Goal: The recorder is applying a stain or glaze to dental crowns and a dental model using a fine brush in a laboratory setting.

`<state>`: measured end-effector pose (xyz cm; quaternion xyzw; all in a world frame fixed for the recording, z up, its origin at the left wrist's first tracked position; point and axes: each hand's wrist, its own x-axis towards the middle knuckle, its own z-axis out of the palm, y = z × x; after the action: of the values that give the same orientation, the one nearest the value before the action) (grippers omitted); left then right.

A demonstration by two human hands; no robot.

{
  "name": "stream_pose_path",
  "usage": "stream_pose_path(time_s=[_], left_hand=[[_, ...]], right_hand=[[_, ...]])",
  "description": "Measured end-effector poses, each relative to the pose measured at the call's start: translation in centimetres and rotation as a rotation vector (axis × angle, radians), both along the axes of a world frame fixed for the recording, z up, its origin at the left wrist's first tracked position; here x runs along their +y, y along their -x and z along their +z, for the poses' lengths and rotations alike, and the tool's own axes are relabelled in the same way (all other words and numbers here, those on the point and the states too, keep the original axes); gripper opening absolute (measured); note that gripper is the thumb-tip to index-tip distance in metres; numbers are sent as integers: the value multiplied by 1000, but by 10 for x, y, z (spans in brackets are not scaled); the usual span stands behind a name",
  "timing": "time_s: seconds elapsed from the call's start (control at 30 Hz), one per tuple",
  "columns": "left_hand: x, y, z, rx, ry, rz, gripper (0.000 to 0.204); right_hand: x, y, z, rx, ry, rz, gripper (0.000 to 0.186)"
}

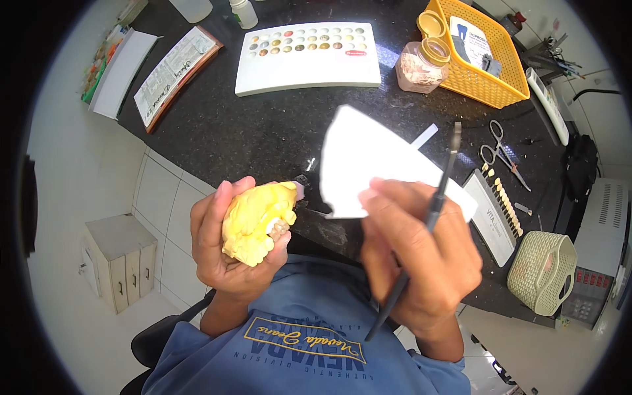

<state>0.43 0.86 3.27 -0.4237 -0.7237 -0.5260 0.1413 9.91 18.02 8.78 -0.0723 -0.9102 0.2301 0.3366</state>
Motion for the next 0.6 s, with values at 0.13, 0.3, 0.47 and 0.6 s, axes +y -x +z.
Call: stream_pose_path(time_s=[0.13,0.3,0.47,0.6], left_hand=[[3,-1,2,24,1,-31,74],[4,-3,0,36,28,-43,78],[4,-5,2,15,41,-34,80],[5,-4,1,61,71,-34,77]], right_hand=[[-9,7,0,1,-19,198,35],[-15,7,-9,-8,-75,285,31],[-15,6,-6,-61,-110,288,27],[-14,2,-3,-102,-196,290,23]])
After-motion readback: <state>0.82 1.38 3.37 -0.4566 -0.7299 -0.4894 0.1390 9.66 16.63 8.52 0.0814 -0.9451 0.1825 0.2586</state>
